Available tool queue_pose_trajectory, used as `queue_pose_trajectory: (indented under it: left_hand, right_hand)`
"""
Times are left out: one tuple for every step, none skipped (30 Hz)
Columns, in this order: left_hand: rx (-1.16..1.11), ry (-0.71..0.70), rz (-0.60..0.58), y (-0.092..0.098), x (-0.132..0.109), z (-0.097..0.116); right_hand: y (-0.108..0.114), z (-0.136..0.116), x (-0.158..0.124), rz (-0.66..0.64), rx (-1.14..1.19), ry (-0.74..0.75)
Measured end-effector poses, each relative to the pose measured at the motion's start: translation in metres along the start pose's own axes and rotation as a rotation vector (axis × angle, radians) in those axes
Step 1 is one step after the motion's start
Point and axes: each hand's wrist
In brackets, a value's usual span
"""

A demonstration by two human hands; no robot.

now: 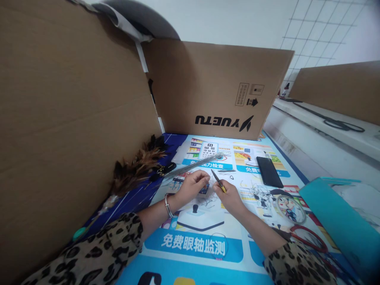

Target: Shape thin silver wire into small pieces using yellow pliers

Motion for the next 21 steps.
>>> queue_pose_trajectory:
  left_hand:
    - [-0.048, 0.028, -0.002, 0.0003, 0.0005, -0.0008]
    - [-0.1, 0.056, -0.003, 0.0005, 0.0009, -0.0014]
    - [-0.151, 0.083, -0.003, 0.0006, 0.0012, -0.0019]
    - [-0.195, 0.105, -0.001, 0.0008, 0.0014, -0.0023]
    - [-0.227, 0.12, 0.003, 0.001, 0.0015, -0.0027]
    - [-0.248, 0.13, 0.007, 0.0012, 0.0016, -0.0032]
    - [-0.258, 0.134, 0.01, 0.0015, 0.0017, -0.0038]
    - [-0.26, 0.135, 0.009, 0.0018, 0.0018, -0.0046]
    - [-0.26, 0.137, 0.006, 0.0021, 0.0018, -0.0054]
    - [-0.26, 0.139, 0.001, 0.0024, 0.0019, -0.0063]
    - [-0.262, 0.14, -0.006, 0.0027, 0.0019, -0.007]
    - [-0.265, 0.141, -0.011, 0.0031, 0.002, -0.0076]
    - [-0.268, 0.141, -0.013, 0.0034, 0.002, -0.0081]
    - [-0.272, 0.142, -0.014, 0.0036, 0.002, -0.0084]
    - [-0.274, 0.142, -0.01, 0.0039, 0.0019, -0.0085]
    - [-0.273, 0.144, -0.006, 0.0041, 0.0018, -0.0085]
    - [-0.272, 0.147, -0.002, 0.0043, 0.0017, -0.0084]
    - [-0.272, 0.15, -0.001, 0.0045, 0.0016, -0.0083]
    - [-0.273, 0.153, -0.002, 0.0047, 0.0014, -0.0081]
    - [-0.274, 0.154, -0.005, 0.0049, 0.0013, -0.0079]
    - [-0.277, 0.156, -0.009, 0.0051, 0.0012, -0.0078]
  right_hand:
    - [0.0001, -0.0001, -0.0002, 0.0, 0.003, 0.001]
    - [0.0003, -0.0002, -0.0003, -0.001, 0.007, 0.003]
    - [0.0005, -0.0004, -0.0004, -0.003, 0.01, 0.003]
    - [0.0007, -0.0005, -0.0003, -0.005, 0.013, 0.002]
    - [0.0009, -0.0006, -0.0002, -0.006, 0.015, 0.0]
    - [0.0011, -0.0007, -0.0001, -0.004, 0.013, -0.003]
    - [0.0011, -0.0007, 0.0001, -0.004, 0.011, -0.005]
    - [0.0012, -0.0007, 0.0003, -0.002, 0.008, -0.008]
    - [0.0012, -0.0006, 0.0005, -0.001, 0.007, -0.012]
    - [0.0011, -0.0006, 0.0007, 0.0, 0.007, -0.015]
    - [0.0011, -0.0005, 0.0008, 0.003, 0.009, -0.017]
    - [0.0011, -0.0005, 0.0008, 0.007, 0.01, -0.016]
    - [0.001, -0.0004, 0.0008, 0.013, 0.012, -0.013]
    - [0.0009, -0.0003, 0.0008, 0.019, 0.014, -0.011]
    - [0.0008, -0.0002, 0.0008, 0.021, 0.016, -0.01]
    - [0.0006, 0.0001, 0.0008, 0.02, 0.019, -0.01]
    - [0.0004, 0.0004, 0.0008, 0.019, 0.023, -0.012]
    - [0.0002, 0.0008, 0.0009, 0.019, 0.026, -0.013]
    - [0.0, 0.0011, 0.001, 0.019, 0.027, -0.013]
    - [-0.0002, 0.0015, 0.0011, 0.022, 0.028, -0.011]
    - [-0.0003, 0.0017, 0.0012, 0.027, 0.028, -0.008]
Point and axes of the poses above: each hand's wrist, its own x-axis towards the middle knuckle, its own y-axis out of the back of the hand, z = x × y, and after that the axes turned 12 degrees about -x, right-handed
